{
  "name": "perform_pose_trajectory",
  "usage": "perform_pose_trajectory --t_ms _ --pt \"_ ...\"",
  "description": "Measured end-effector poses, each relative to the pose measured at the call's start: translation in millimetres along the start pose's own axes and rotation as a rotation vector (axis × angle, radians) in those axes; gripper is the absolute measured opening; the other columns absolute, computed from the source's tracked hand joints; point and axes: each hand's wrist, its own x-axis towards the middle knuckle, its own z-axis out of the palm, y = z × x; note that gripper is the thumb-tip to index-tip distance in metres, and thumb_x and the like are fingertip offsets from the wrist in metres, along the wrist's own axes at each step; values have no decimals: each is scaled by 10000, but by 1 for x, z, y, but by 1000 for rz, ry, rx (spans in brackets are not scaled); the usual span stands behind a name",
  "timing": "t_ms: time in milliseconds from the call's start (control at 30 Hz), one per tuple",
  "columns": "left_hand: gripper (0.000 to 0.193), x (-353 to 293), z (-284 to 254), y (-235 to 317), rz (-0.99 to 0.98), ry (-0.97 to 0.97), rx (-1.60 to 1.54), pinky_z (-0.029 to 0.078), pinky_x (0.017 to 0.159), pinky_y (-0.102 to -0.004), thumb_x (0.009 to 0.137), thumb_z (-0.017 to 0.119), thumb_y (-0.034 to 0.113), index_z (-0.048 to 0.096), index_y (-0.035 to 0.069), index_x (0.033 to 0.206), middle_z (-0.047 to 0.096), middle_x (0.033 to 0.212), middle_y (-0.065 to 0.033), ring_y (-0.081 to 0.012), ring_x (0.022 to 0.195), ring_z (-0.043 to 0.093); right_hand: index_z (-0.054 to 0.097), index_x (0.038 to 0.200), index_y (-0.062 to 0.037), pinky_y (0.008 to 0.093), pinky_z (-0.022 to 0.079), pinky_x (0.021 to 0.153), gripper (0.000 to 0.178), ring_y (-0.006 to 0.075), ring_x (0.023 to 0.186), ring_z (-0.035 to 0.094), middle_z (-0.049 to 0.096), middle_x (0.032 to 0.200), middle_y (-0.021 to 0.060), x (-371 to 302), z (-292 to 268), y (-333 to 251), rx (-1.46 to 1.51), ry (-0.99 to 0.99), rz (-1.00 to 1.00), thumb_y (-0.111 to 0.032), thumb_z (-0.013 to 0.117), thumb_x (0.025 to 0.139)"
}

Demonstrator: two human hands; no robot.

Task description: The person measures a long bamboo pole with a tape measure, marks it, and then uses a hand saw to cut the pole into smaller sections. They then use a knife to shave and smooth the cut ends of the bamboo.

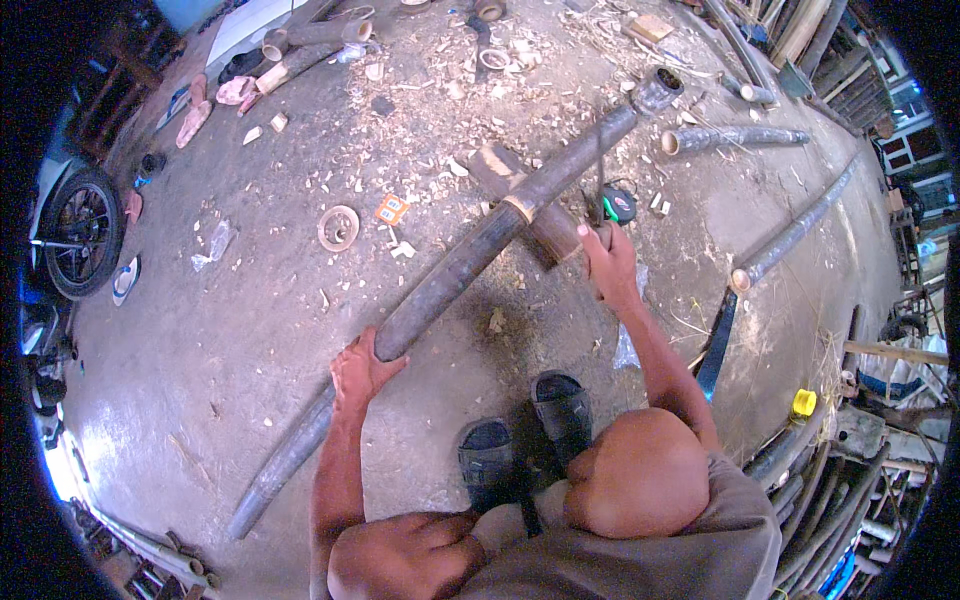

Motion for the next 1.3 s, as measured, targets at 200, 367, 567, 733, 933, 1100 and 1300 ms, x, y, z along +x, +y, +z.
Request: perform_pose_trajectory --t_ms 200,367,567,733,933,1100,1300 --pt "794 -2 2 -5 38 43 -118 559 894 -478 662 869 572 649 130 1284 743 1110 -185 -375 1029 720 614 1046 -60 320 503 698 264 134 747 591 629 844 6 -86 17 -38 91 -35 -235 -279 732 956" --pt "782 7 -22 23 10 22 -112 555 892 -487 670 857 585 655 110 1257 740 1106 -193 -392 1038 713 620 1000 -44 349 506 727 291 172 754 602 635 821 27 -88 37 90 -122 -124 -311 -306 736 950" --pt "789 33 -8 62 66 35 -274 548 906 -495 702 840 555 616 94 1302 719 1137 -231 -392 1055 705 613 990 -17 343 483 689 377 167 711 579 615 727 56 -106 26 24 -101 -197 88 -368 739 940" --pt "955 52 11 86 284 158 -382 526 979 -498 747 829 505 406 172 1537 659 1286 -237 -439 1151 653 639 1096 -10 346 496 699 404 163 743 597 648 782 79 -100 34 31 -259 -289 139 -372 732 941" --pt "1052 -18 28 11 150 -56 -346 518 993 -516 722 851 501 338 204 1591 660 1297 -224 -443 1160 651 627 1175 -5 352 505 700 397 177 742 598 652 804 98 -102 20 9 -223 -318 -109 -329 709 962" --pt "976 -115 31 3 -76 -67 -202 529 985 -527 699 873 479 450 159 1517 672 1272 -216 -432 1153 655 613 1155 -10 315 468 615 292 122 667 572 612 753 54 -90 30 11 -231 -365 -41 -259 640 1005" --pt "912 -108 53 -6 -150 -107 -218 551 920 -519 724 813 611 536 112 1435 703 1179 -233 -425 1054 696 609 1053 -21 326 477 581 285 140 632 590 615 732 52 -87 41 23 153 -501 120 -305 598 1024"
